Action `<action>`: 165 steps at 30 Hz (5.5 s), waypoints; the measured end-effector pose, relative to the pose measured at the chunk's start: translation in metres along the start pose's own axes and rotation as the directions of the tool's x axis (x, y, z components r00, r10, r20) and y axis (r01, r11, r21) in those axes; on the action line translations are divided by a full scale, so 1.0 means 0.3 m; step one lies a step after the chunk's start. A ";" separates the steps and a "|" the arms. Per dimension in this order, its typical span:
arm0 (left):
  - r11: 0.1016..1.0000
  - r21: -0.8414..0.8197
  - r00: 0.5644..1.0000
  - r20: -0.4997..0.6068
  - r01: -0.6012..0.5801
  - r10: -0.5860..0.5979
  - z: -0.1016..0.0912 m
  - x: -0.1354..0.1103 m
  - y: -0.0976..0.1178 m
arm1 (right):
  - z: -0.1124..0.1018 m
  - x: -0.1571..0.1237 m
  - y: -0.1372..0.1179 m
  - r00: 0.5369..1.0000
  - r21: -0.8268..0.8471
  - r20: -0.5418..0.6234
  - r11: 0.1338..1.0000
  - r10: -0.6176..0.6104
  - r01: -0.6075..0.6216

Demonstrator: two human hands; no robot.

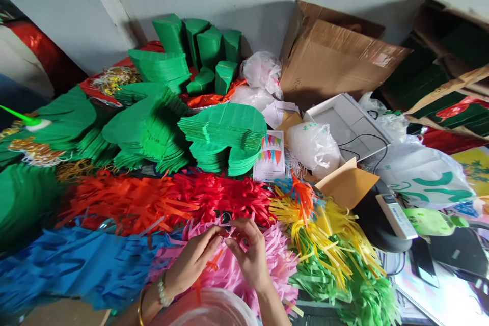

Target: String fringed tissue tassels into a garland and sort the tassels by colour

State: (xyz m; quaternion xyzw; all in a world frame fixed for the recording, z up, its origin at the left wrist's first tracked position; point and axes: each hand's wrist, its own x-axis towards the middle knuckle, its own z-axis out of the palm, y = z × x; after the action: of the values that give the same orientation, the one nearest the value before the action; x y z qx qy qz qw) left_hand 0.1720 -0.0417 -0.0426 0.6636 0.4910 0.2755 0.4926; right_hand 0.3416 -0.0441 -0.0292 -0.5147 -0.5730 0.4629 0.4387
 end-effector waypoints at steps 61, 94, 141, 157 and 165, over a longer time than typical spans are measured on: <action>0.729 0.649 0.909 -0.407 0.220 0.088 -0.010 -0.299 -0.380 | 0.048 -0.342 0.404 0.999 -0.839 -0.028 0.545 -0.043 0.000; 0.743 0.610 0.959 0.233 -0.274 0.162 0.175 -0.243 -0.337 | 0.017 -0.357 0.360 0.955 -0.849 0.293 0.447 -0.049 0.284; 0.671 0.536 0.858 0.351 -0.512 0.375 0.301 -0.229 -0.362 | 0.044 -0.482 0.392 0.976 -0.742 0.183 0.634 -0.118 0.216; 0.852 0.400 0.940 0.192 -0.337 0.282 0.263 -0.203 -0.306 | 0.039 -0.495 0.399 0.970 -0.766 0.192 0.595 -0.146 0.241; 0.866 0.394 0.949 0.188 -0.309 0.253 0.262 -0.181 -0.321 | 0.058 -0.479 0.396 0.976 -0.793 0.168 0.569 -0.137 0.217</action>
State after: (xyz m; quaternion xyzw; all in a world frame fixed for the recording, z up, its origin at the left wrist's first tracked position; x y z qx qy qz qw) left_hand 0.1823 -0.1188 -0.1539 0.8346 0.4033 0.1886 0.3243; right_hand 0.3585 -0.1838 -0.1529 -0.5764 -0.7875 0.1286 0.1762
